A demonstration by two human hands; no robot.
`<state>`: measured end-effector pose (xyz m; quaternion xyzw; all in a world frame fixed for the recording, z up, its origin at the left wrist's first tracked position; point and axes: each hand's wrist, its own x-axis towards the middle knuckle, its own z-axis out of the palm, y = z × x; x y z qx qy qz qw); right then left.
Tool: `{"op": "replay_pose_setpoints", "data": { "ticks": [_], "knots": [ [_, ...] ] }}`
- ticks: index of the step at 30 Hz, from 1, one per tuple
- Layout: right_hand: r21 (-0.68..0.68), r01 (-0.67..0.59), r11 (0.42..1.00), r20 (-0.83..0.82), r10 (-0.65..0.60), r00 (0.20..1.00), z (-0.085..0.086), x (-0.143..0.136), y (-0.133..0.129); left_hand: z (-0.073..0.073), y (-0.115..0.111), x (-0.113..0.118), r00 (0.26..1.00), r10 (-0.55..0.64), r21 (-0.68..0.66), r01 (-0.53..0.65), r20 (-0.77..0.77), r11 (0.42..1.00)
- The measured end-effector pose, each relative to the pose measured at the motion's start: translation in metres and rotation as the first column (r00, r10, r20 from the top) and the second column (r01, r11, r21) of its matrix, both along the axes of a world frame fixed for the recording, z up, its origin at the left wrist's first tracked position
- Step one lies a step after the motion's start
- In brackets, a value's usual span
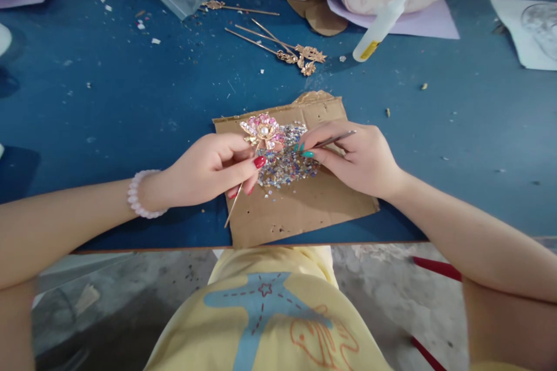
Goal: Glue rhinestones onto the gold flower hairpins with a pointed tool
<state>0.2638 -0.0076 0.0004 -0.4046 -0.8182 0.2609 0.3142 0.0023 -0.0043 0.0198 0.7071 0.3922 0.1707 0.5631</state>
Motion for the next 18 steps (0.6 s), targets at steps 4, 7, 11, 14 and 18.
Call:
{"op": "replay_pose_setpoints", "data": {
  "ticks": [4, 7, 11, 14, 18],
  "knots": [
    [0.013, -0.004, 1.000, -0.013, 0.004, 1.000, 0.0004, -0.0004, -0.0001, -0.0005, 0.0003, -0.0001, 1.000, -0.003, 0.009, 0.003, 0.007, 1.000],
    [0.005, -0.003, 1.000, -0.012, 0.003, 1.000, 0.0012, -0.0006, -0.0005, -0.0006, 0.0004, -0.0002, 1.000, 0.003, 0.007, -0.003, 0.004, 1.000],
    [0.018, -0.007, 1.000, -0.008, 0.007, 1.000, 0.0017, -0.0007, -0.0008, -0.0004, 0.0005, -0.0003, 1.000, -0.002, 0.009, 0.002, 0.004, 1.000],
    [0.021, -0.008, 1.000, -0.004, 0.008, 1.000, 0.0014, -0.0006, -0.0009, -0.0007, 0.0009, -0.0002, 1.000, 0.001, 0.011, -0.001, -0.004, 1.000],
    [0.007, -0.010, 1.000, 0.020, 0.010, 1.000, 0.0014, -0.0006, -0.0010, -0.0013, 0.0011, 0.0000, 1.000, -0.004, 0.017, 0.005, -0.002, 1.000]
  ]
}}
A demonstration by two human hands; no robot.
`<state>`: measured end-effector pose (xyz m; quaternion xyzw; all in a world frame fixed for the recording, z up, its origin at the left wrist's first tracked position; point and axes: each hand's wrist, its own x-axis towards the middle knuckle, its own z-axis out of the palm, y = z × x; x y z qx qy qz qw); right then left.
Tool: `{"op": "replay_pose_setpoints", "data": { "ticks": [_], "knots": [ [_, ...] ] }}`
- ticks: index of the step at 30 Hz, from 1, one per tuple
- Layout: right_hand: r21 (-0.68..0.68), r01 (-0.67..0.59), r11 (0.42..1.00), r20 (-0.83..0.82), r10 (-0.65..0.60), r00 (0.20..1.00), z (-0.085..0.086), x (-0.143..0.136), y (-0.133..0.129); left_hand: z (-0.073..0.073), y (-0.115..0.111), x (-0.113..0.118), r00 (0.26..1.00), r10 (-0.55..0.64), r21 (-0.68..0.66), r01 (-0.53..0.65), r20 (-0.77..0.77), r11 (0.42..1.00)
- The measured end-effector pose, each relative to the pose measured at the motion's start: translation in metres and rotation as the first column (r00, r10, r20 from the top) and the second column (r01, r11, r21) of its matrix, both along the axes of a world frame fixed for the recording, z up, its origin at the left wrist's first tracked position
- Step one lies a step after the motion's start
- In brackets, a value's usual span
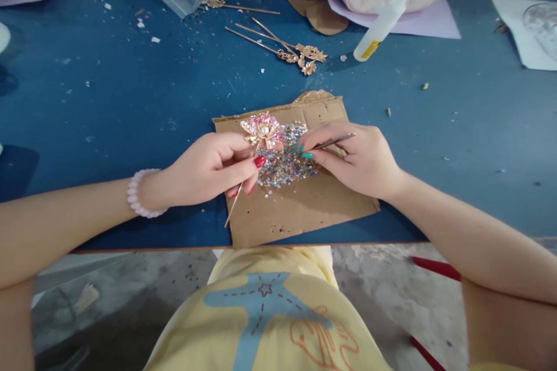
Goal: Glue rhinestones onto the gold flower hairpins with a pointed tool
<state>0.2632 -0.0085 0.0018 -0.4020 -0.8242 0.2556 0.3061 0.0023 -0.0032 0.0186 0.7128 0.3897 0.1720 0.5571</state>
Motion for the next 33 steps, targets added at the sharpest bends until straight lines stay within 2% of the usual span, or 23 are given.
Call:
{"op": "replay_pose_setpoints", "data": {
  "ticks": [19, 24, 29, 33],
  "knots": [
    [0.007, -0.007, 1.000, -0.039, 0.007, 0.999, 0.004, 0.002, -0.001, 0.000, 0.000, 0.000, 1.000, -0.007, -0.014, 0.007, 0.015, 1.000],
    [0.020, -0.002, 1.000, -0.085, 0.004, 0.996, 0.008, 0.003, -0.004, 0.003, 0.000, 0.002, 0.997, -0.046, -0.104, 0.052, 0.058, 0.993],
    [0.031, -0.017, 0.999, -0.187, 0.022, 0.982, 0.013, 0.003, -0.010, 0.010, -0.005, 0.005, 0.994, 0.004, -0.240, 0.022, 0.105, 0.970],
    [0.024, -0.016, 1.000, -0.258, 0.022, 0.966, 0.017, 0.004, -0.013, 0.008, -0.006, 0.007, 0.984, -0.011, -0.267, 0.060, 0.181, 0.962]
  ]
}}
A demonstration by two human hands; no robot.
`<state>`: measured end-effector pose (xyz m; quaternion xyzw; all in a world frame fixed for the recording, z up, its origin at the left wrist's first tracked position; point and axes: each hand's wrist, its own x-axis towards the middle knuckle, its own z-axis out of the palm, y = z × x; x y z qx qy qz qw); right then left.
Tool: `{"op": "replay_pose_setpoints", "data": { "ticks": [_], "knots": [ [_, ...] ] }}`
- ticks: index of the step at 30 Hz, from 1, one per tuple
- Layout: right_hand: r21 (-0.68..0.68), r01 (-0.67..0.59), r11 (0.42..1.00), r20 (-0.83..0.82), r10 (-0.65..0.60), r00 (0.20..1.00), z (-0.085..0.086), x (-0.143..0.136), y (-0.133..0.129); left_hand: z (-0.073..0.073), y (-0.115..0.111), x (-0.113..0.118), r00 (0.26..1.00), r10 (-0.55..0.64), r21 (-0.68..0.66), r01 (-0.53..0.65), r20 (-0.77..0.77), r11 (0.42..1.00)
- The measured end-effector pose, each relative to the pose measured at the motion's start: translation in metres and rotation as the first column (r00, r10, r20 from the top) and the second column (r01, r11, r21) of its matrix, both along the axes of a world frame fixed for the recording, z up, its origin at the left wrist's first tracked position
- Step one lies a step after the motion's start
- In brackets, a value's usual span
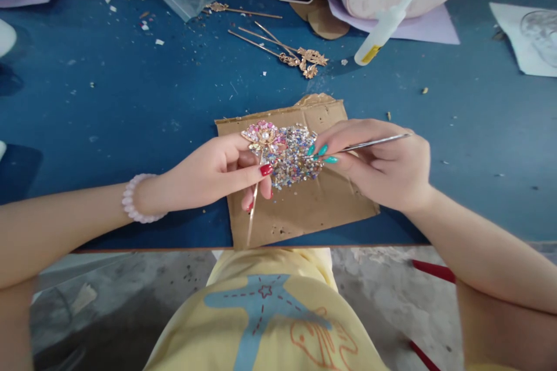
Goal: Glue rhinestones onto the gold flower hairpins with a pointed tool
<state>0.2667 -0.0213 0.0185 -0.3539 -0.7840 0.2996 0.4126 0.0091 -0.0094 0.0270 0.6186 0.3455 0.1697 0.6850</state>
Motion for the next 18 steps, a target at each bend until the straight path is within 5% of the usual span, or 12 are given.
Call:
{"op": "replay_pose_setpoints", "data": {
  "ticks": [10, 18],
  "knots": [
    [0.140, -0.059, 0.988, -0.111, 0.075, 0.991, 0.006, -0.004, -0.006, 0.002, -0.007, 0.002, 0.994, -0.105, -0.231, 0.104, 0.008, 0.967],
    [0.141, -0.224, 0.964, -0.073, 0.236, 0.969, 0.011, -0.013, -0.011, 0.004, -0.009, 0.004, 0.987, -0.158, -0.345, 0.146, -0.006, 0.927]
  ]
}}
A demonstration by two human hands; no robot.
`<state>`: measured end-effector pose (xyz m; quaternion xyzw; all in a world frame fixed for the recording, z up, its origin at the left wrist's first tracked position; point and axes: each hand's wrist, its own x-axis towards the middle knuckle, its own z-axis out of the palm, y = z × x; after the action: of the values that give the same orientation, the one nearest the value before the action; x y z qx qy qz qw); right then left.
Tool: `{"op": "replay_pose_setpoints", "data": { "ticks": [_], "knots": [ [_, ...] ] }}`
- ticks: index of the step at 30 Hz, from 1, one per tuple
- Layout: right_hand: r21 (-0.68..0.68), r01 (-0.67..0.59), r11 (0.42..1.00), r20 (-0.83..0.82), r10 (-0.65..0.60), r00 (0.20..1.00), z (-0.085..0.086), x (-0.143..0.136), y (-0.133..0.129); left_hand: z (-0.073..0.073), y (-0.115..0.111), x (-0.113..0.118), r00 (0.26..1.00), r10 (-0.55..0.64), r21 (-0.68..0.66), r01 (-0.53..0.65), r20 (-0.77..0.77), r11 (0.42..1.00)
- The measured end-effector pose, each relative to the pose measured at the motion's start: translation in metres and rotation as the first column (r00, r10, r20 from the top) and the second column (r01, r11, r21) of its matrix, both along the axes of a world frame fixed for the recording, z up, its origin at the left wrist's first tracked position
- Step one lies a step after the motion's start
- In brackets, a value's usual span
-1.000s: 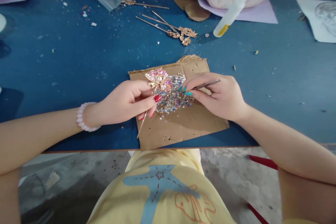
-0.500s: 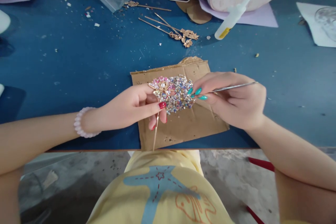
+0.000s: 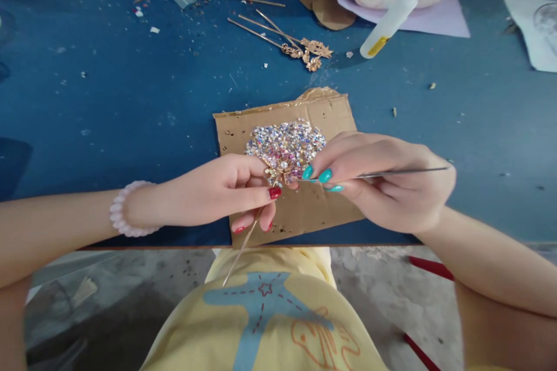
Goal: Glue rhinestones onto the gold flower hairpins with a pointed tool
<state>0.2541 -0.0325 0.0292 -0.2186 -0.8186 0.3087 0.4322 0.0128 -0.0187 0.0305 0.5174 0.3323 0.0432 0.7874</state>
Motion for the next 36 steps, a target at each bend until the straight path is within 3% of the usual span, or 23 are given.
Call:
{"op": "replay_pose_setpoints", "data": {
  "ticks": [8, 16, 25, 36],
  "knots": [
    [0.010, -0.002, 1.000, 0.095, 0.001, 0.996, 0.0037, -0.0009, -0.0010, 0.0077, -0.0037, 0.0012, 0.996, 0.049, -0.013, -0.050, -0.072, 0.999],
    [0.014, -0.004, 1.000, 0.085, 0.003, 0.996, 0.0023, -0.0013, -0.0003, 0.0024, -0.0012, 0.0004, 1.000, -0.011, 0.005, 0.011, -0.019, 1.000],
    [0.021, 0.004, 1.000, 0.116, -0.007, 0.993, 0.0045, 0.0009, -0.0012, 0.0091, -0.0030, 0.0019, 0.996, 0.034, 0.002, -0.033, -0.083, 0.999],
    [0.018, -0.037, 0.999, 0.145, 0.034, 0.989, 0.0058, 0.0019, -0.0001, 0.0075, -0.0032, 0.0020, 0.995, 0.043, 0.005, -0.043, -0.089, 0.999]
  ]
}}
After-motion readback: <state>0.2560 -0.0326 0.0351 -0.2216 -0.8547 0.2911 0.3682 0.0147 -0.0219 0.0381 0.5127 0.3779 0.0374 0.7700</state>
